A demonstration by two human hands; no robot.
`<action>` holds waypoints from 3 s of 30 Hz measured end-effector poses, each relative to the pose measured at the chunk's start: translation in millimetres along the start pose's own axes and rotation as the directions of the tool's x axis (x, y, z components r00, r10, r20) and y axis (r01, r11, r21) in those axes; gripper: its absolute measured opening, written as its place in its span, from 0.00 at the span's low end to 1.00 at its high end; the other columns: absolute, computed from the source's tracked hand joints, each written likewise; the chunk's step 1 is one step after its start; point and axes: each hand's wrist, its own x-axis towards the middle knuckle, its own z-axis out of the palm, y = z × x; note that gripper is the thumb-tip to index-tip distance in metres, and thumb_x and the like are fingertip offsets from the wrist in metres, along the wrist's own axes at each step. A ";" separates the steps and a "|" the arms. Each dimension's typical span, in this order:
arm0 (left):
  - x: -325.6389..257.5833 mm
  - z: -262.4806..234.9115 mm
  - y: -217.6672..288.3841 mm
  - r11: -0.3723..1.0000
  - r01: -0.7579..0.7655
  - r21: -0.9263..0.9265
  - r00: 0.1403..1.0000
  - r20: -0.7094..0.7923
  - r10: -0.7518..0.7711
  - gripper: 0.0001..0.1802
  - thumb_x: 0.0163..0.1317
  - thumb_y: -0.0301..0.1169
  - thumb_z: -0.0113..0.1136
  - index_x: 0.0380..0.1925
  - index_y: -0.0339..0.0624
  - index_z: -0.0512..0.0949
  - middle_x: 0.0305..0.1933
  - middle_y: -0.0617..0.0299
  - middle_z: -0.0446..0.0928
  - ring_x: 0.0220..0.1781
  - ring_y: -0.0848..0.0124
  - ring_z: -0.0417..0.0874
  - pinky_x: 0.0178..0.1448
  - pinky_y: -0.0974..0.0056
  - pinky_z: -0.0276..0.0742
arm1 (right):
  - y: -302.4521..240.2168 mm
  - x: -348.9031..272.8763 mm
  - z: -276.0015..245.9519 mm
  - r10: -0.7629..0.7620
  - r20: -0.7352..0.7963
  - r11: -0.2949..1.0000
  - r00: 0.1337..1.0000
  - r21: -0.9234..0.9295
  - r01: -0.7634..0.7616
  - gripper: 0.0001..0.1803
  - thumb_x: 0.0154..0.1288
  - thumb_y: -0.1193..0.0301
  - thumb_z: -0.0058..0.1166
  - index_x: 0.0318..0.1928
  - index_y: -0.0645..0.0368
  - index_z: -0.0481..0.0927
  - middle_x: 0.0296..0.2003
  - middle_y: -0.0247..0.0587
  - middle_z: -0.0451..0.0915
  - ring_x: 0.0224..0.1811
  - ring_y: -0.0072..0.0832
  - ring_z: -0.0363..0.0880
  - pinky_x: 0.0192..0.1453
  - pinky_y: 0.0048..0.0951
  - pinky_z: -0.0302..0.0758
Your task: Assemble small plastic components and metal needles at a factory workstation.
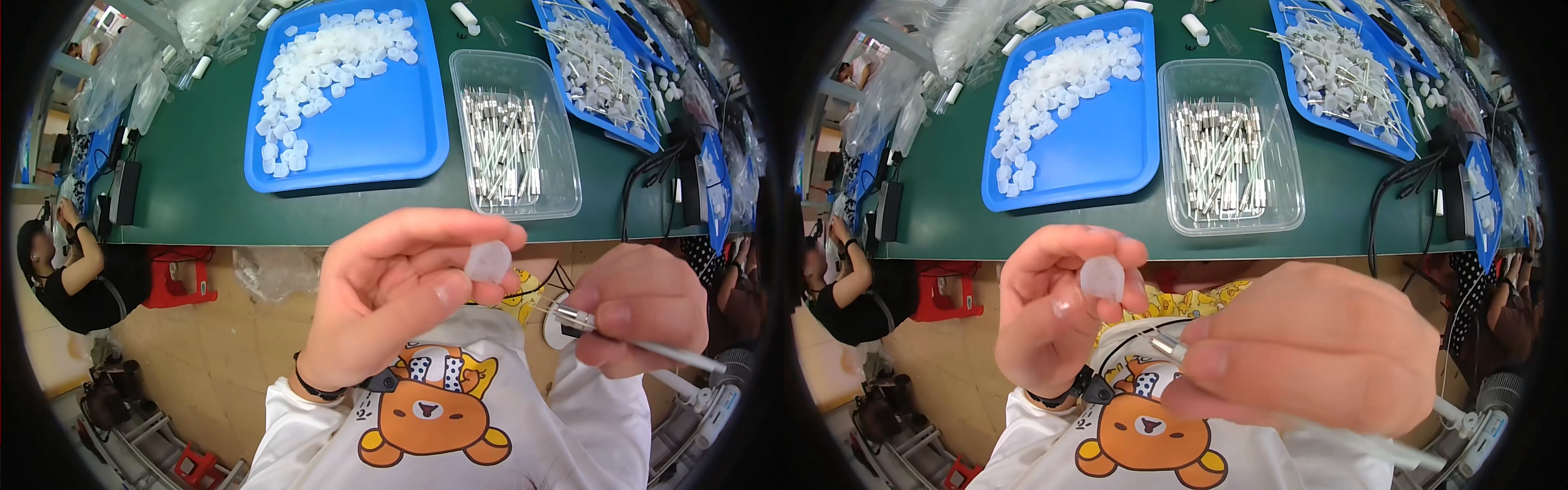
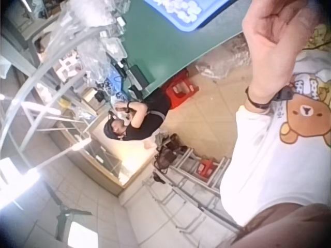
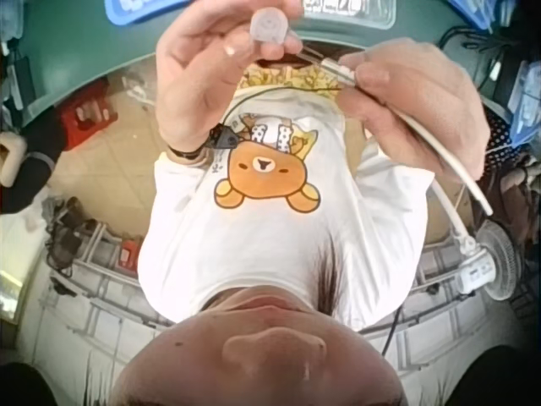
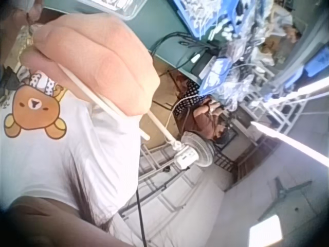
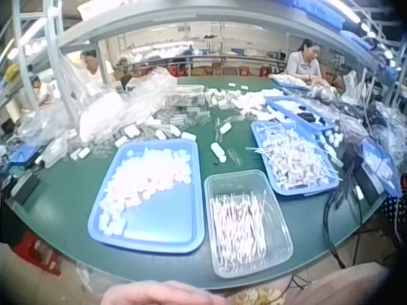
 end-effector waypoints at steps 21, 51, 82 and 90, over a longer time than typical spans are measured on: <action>-11.2 1.9 -17.2 0.959 -0.181 0.216 0.980 -0.041 0.194 0.22 0.36 0.10 0.56 0.36 0.29 0.65 0.29 0.55 0.70 0.34 0.69 0.75 0.36 0.71 0.73 | 2.9 -16.5 13.2 -0.014 0.033 0.999 0.999 0.052 0.012 0.16 0.49 0.75 0.56 0.38 0.64 0.67 0.31 0.46 0.70 0.22 0.29 0.72 0.23 0.24 0.72; -5.3 -21.4 -16.3 0.807 -0.416 0.420 0.886 0.385 0.257 0.18 0.41 0.17 0.59 0.36 0.28 0.70 0.38 0.44 0.71 0.41 0.63 0.75 0.43 0.66 0.72 | -11.9 -19.4 15.1 0.001 0.103 0.982 0.995 -0.187 0.018 0.17 0.45 0.75 0.60 0.35 0.64 0.68 0.30 0.46 0.72 0.24 0.29 0.73 0.22 0.24 0.71; 0.3 -24.3 -30.8 0.782 -0.456 0.425 0.885 0.312 0.346 0.20 0.47 0.32 0.61 0.35 0.25 0.71 0.30 0.46 0.74 0.30 0.66 0.76 0.28 0.70 0.68 | -16.6 -26.4 26.1 0.183 0.031 0.965 0.983 -0.199 -0.173 0.18 0.46 0.74 0.59 0.39 0.60 0.68 0.32 0.42 0.71 0.27 0.31 0.72 0.25 0.27 0.72; -0.1 -26.1 -32.6 0.741 -0.487 0.462 0.870 0.326 0.369 0.21 0.47 0.33 0.62 0.36 0.26 0.72 0.30 0.48 0.74 0.29 0.66 0.76 0.28 0.70 0.67 | -18.0 -26.4 25.9 0.217 0.036 0.962 0.975 -0.179 -0.207 0.18 0.45 0.74 0.60 0.37 0.60 0.69 0.32 0.43 0.71 0.27 0.31 0.72 0.25 0.27 0.72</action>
